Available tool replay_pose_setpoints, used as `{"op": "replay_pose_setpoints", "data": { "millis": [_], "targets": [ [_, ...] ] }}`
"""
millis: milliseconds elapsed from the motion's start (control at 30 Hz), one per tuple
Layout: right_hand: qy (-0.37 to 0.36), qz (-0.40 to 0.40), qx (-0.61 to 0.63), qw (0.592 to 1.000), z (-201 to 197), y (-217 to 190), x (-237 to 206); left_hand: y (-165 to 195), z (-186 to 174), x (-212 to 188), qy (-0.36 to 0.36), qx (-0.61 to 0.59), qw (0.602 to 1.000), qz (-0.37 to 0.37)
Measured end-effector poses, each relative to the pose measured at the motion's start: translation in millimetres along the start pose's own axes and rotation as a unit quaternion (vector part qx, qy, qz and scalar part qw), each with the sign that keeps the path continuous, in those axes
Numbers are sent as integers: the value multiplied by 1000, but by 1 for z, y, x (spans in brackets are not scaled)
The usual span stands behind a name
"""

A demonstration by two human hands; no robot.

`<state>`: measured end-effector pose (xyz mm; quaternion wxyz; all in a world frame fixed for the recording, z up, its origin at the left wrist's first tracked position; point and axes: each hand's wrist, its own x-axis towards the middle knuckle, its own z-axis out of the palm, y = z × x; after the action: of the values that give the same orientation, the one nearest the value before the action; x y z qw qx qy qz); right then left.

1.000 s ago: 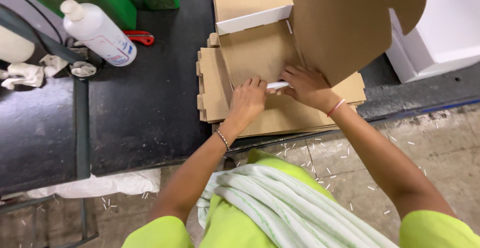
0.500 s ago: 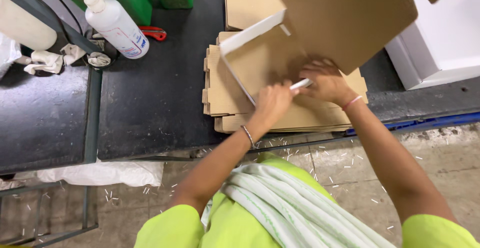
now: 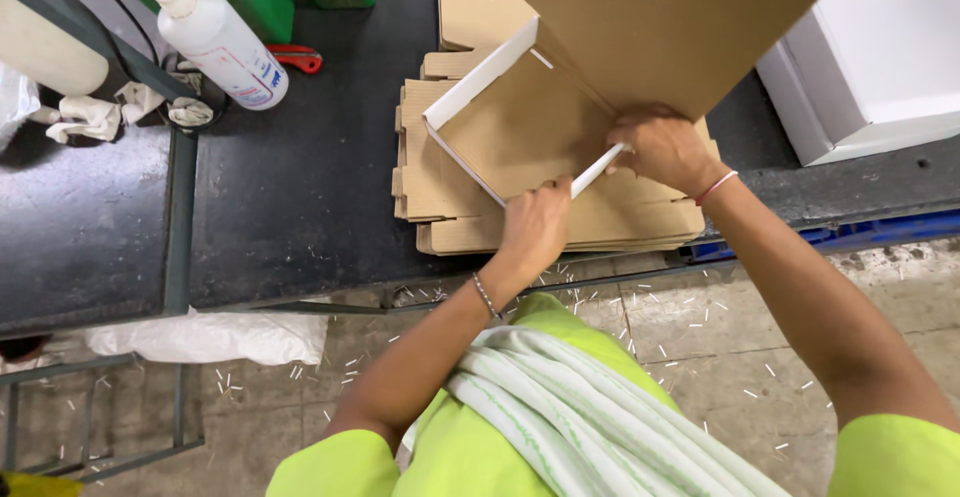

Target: The person folds flat cardboard box blanks into open boxes at a workbench, pressing the flaps and base to shape them, then places a white paperboard insert into each box and stacks the finished boxes on the bench. They repeat this cycle for several boxes, taking new blanks from a stack.

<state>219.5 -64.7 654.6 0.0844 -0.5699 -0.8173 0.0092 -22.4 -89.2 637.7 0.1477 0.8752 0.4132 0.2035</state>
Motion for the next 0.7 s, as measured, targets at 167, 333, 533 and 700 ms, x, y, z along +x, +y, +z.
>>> {"op": "replay_pose_setpoints", "data": {
  "millis": [167, 333, 533, 700],
  "targets": [
    [253, 34, -68, 964, -33, -6, -1, 48, -18, 12, 54, -211, 974, 62],
    [283, 41, 122, 951, -43, -40, -22, 73, -39, 14, 172, -268, 948, 13],
    [126, 13, 137, 983, 14, -119, -36, 64, -57, 7, 273, -317, 908, 17],
    [203, 32, 80, 975, 13, -83, -54, 82, -73, -2, 212, -354, 911, 7]
  ]
}}
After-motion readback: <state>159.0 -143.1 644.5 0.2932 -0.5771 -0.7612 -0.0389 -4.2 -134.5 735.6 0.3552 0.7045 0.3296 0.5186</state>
